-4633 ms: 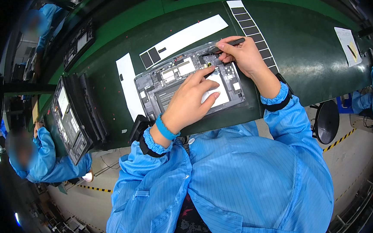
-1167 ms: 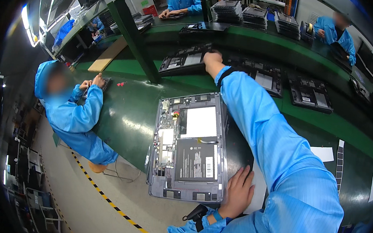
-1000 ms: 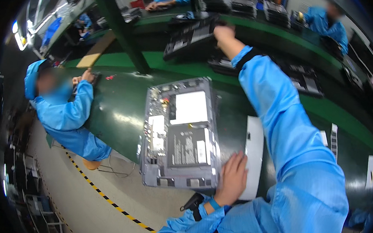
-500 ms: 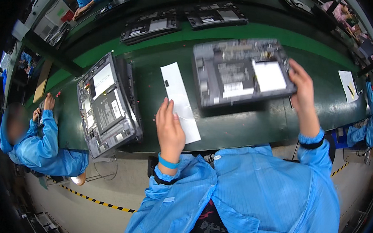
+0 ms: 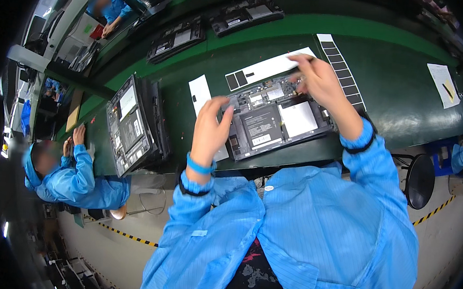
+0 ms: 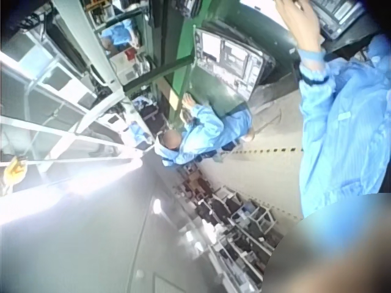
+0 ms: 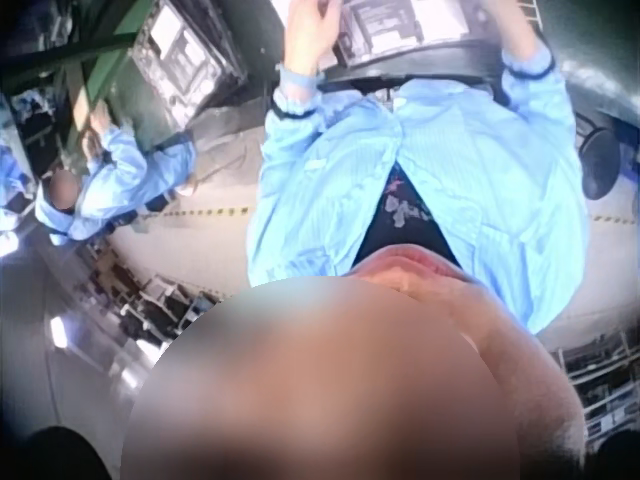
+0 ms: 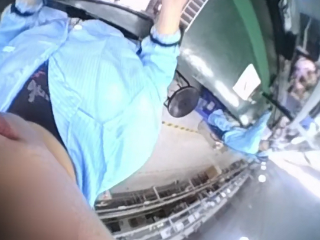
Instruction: Assembling internal components of electronic devices on a production line.
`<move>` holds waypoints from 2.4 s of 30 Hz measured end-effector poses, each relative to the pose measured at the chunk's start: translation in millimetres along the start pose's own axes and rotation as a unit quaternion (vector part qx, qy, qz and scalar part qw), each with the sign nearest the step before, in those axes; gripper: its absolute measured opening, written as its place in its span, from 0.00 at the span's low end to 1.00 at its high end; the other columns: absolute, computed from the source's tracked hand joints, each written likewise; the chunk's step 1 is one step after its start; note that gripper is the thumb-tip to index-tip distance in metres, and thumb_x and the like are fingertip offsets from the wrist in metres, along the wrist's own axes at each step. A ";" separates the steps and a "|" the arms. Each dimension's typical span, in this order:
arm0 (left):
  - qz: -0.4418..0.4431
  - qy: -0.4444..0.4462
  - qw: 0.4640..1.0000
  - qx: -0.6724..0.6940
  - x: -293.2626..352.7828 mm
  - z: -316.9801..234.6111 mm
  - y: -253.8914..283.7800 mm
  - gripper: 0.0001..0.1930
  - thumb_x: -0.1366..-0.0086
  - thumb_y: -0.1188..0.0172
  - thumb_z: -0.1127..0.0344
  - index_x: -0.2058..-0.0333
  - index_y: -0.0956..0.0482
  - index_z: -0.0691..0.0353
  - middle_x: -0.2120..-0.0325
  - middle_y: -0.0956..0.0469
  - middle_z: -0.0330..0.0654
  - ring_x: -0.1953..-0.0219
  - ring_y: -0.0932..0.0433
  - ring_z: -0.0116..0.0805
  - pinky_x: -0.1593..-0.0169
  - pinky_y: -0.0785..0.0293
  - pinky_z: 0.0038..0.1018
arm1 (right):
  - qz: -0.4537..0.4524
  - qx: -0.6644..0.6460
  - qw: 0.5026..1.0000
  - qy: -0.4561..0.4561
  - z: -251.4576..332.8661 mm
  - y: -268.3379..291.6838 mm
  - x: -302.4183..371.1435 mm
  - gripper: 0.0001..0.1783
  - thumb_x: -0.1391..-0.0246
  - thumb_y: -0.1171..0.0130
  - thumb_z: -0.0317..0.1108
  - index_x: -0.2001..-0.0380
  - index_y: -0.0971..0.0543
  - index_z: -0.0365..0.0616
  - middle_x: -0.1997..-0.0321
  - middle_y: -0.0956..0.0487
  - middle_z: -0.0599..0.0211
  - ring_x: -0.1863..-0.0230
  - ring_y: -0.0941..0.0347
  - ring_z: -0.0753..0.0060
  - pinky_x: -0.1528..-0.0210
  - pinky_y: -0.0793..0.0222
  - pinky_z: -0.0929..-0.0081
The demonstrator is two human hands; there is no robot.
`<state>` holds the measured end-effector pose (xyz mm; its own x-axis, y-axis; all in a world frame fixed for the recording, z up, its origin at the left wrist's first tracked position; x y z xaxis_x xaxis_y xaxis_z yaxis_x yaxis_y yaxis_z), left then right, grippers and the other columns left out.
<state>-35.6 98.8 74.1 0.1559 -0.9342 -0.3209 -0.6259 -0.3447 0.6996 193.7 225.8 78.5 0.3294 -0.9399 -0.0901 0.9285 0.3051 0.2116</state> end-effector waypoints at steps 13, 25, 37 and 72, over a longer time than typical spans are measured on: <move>0.148 -0.033 0.975 -0.160 -62.8 38.3 -76.1 0.28 0.34 0.53 0.44 0.44 0.28 0.59 0.40 0.35 0.53 0.37 0.39 0.53 0.36 0.42 0.39 | 0.040 0.117 0.992 0.005 -42.5 -68.7 -81.2 0.15 0.47 0.40 0.40 0.67 0.18 0.36 0.77 0.19 0.59 0.75 0.21 0.71 0.69 0.28 0.77; 0.124 -0.027 0.976 -0.176 -63.4 37.3 -76.0 0.29 0.35 0.52 0.41 0.45 0.26 0.55 0.40 0.34 0.47 0.37 0.38 0.49 0.37 0.41 0.42 | 0.019 0.080 0.997 0.015 -53.0 -66.4 -86.1 0.15 0.49 0.37 0.37 0.66 0.18 0.33 0.75 0.18 0.57 0.73 0.19 0.71 0.68 0.25 0.78; 0.030 0.056 0.997 0.040 -57.0 6.5 -22.9 0.17 0.33 0.47 0.57 0.57 0.22 0.66 0.62 0.22 0.48 0.61 0.27 0.36 0.58 0.32 0.33 | 0.056 -0.150 0.984 -0.080 -43.4 -17.6 -36.2 0.13 0.46 0.38 0.33 0.63 0.21 0.33 0.70 0.18 0.57 0.70 0.19 0.71 0.67 0.22 0.82; 0.099 0.258 0.951 0.139 -59.3 29.5 -93.1 0.11 0.45 0.36 0.66 0.75 0.18 0.72 0.84 0.20 0.42 0.84 0.26 0.23 0.77 0.31 0.20 | 0.016 -0.076 0.994 -0.073 -65.8 -22.7 -21.6 0.08 0.46 0.39 0.25 0.65 0.21 0.30 0.70 0.19 0.59 0.68 0.20 0.73 0.64 0.23 0.82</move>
<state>-9.1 189.1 9.2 0.3238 -0.9235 0.2057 -0.8484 -0.1872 0.4951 176.8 249.3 11.5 0.3414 -0.9381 0.0592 0.9366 0.3448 0.0620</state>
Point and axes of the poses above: each hand's wrist, its own x-axis away from the middle knuckle, its own y-axis out of the back of the hand, z = x × y, the point moved 9 cm from there along -x, towards the middle knuckle
